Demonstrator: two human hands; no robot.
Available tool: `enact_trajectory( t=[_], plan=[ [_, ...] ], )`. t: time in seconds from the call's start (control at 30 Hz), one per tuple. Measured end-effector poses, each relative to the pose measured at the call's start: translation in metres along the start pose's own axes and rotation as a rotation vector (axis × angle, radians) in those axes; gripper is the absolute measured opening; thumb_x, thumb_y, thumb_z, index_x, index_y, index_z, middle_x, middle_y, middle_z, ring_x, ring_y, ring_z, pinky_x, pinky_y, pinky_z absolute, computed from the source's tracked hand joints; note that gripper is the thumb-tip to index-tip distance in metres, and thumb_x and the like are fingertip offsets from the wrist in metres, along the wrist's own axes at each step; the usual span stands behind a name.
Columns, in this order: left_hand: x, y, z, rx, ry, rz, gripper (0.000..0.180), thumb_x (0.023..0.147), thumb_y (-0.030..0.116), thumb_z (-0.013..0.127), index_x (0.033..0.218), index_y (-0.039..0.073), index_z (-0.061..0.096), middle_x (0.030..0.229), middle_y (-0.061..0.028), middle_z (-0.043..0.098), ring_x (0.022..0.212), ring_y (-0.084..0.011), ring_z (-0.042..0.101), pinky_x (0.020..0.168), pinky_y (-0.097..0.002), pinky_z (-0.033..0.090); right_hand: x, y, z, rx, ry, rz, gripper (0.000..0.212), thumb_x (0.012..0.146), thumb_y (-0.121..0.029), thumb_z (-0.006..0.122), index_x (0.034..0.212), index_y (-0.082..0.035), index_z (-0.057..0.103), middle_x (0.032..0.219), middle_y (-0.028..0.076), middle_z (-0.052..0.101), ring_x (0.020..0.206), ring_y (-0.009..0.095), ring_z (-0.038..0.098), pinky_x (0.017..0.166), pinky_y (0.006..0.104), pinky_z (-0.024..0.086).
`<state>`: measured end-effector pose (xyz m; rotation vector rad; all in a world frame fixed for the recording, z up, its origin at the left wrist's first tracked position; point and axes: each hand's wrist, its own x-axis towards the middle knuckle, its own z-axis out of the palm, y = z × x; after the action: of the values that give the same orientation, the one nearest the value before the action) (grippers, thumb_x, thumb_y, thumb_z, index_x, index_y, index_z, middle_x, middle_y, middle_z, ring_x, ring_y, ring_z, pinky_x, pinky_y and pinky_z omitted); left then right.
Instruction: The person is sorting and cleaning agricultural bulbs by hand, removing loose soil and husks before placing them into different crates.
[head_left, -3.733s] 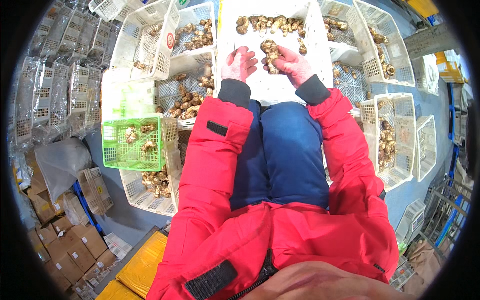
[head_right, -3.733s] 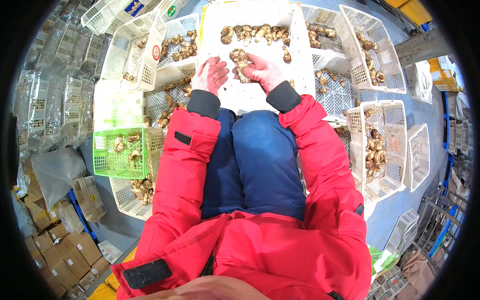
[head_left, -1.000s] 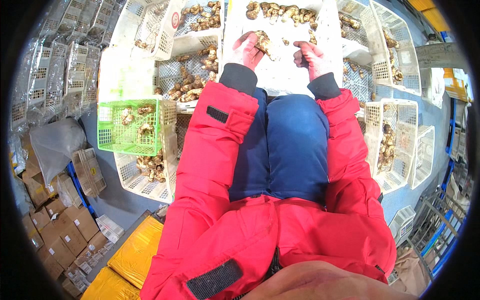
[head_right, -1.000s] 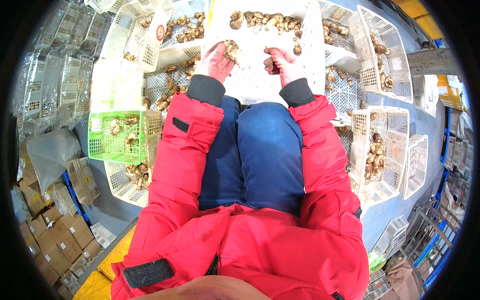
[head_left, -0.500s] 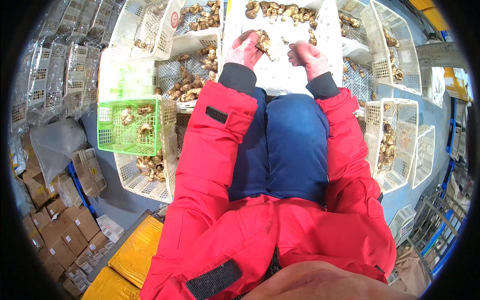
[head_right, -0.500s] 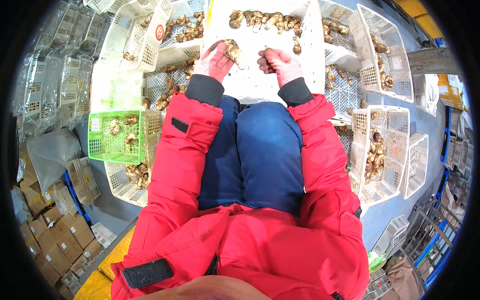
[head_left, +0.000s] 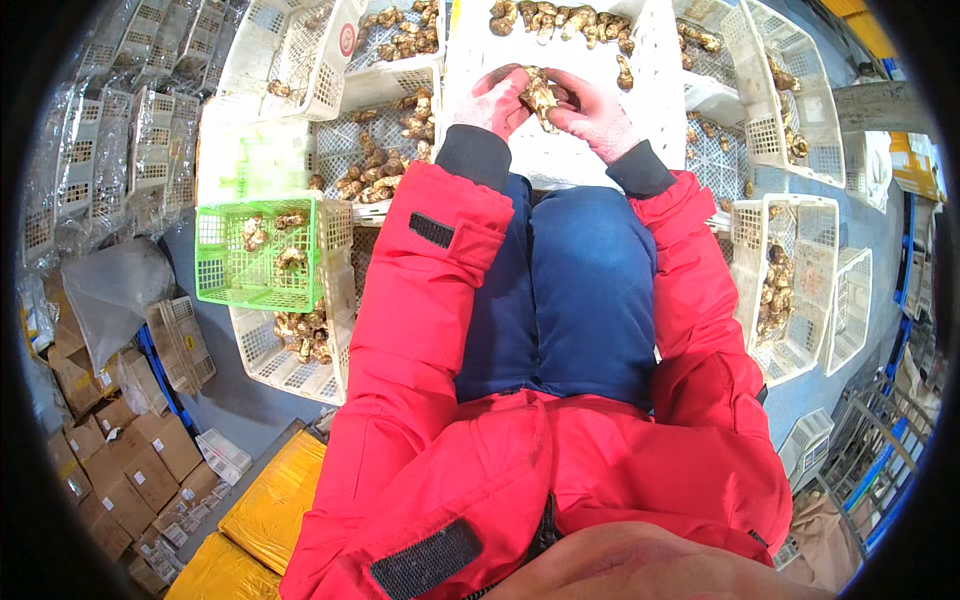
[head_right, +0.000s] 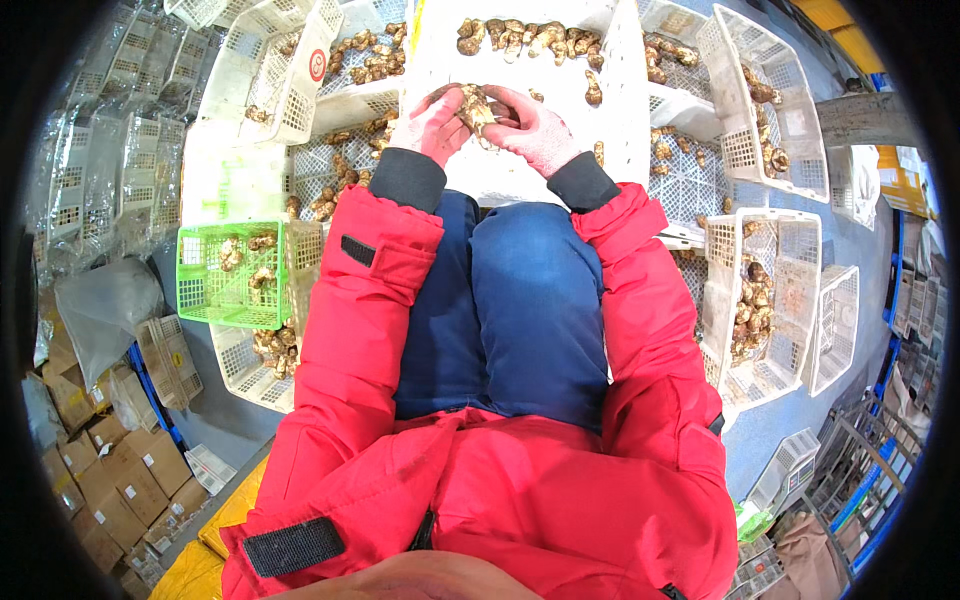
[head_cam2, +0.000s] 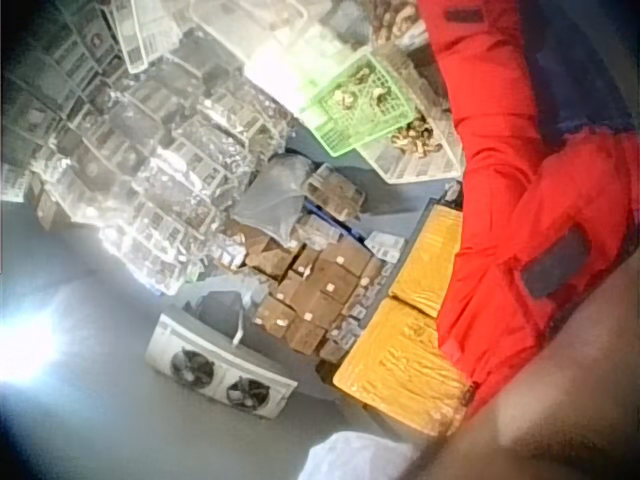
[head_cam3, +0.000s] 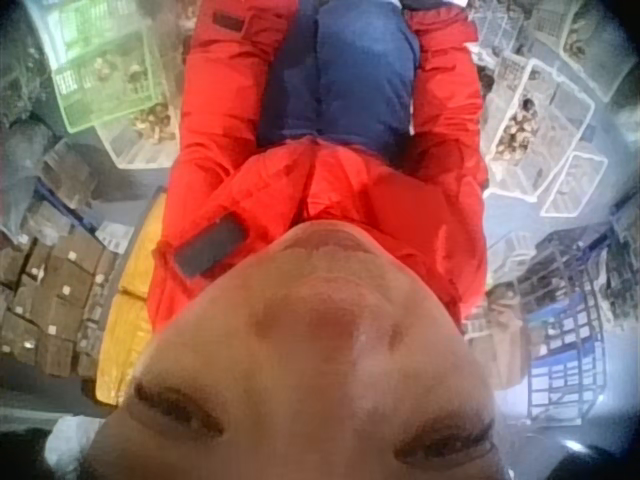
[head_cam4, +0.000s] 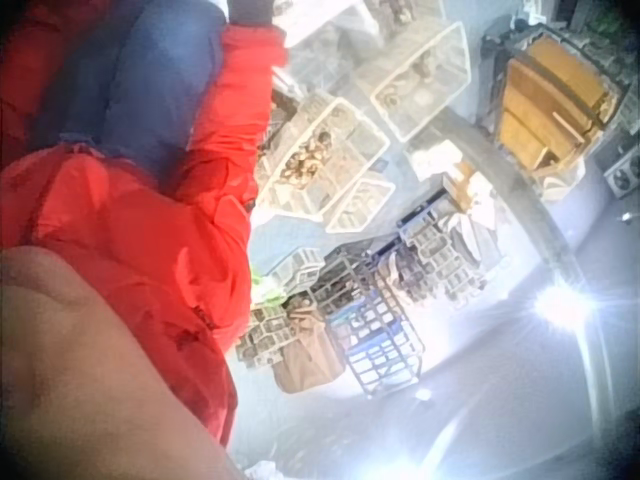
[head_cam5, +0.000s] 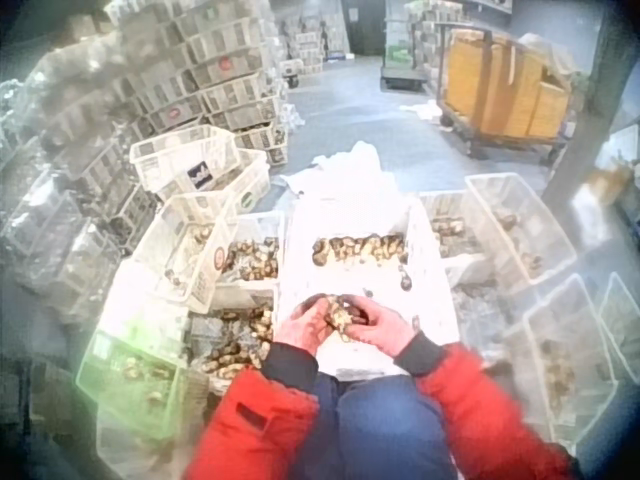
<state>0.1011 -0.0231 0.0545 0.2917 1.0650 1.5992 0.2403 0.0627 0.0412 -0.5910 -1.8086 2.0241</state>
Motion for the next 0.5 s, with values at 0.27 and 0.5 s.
enact_trajectory(
  t=[0.27, 0.5],
  plan=[
    [0.003, -0.003, -0.001, 0.002, 0.018, -0.003, 0.034, 0.075, 0.014, 0.059, 0.103, -0.001, 0.047, 0.094, -0.0111, 0.054, 0.085, -0.0192, 0.055, 0.074, -0.0279, 0.046, -0.002, 0.005, 0.002, -0.011, 0.117, 0.000, 0.046, 0.072, -0.008, 0.057, 0.116, -0.004, 0.043, 0.093, 0.006, 0.053, 0.080, 0.009, 0.050, 0.070, 0.0212, 0.042],
    [0.008, -0.009, 0.006, 0.051, -0.022, -0.042, 0.032, 0.078, 0.018, 0.055, 0.106, 0.004, 0.045, 0.095, -0.0079, 0.053, 0.086, -0.0178, 0.053, 0.073, -0.0293, 0.045, -0.007, 0.012, -0.012, 0.084, 0.235, 0.011, 0.029, 0.082, -0.017, 0.044, 0.106, -0.001, 0.050, 0.074, 0.002, 0.051, 0.067, 0.007, 0.050, 0.065, 0.0193, 0.043]
  ],
)
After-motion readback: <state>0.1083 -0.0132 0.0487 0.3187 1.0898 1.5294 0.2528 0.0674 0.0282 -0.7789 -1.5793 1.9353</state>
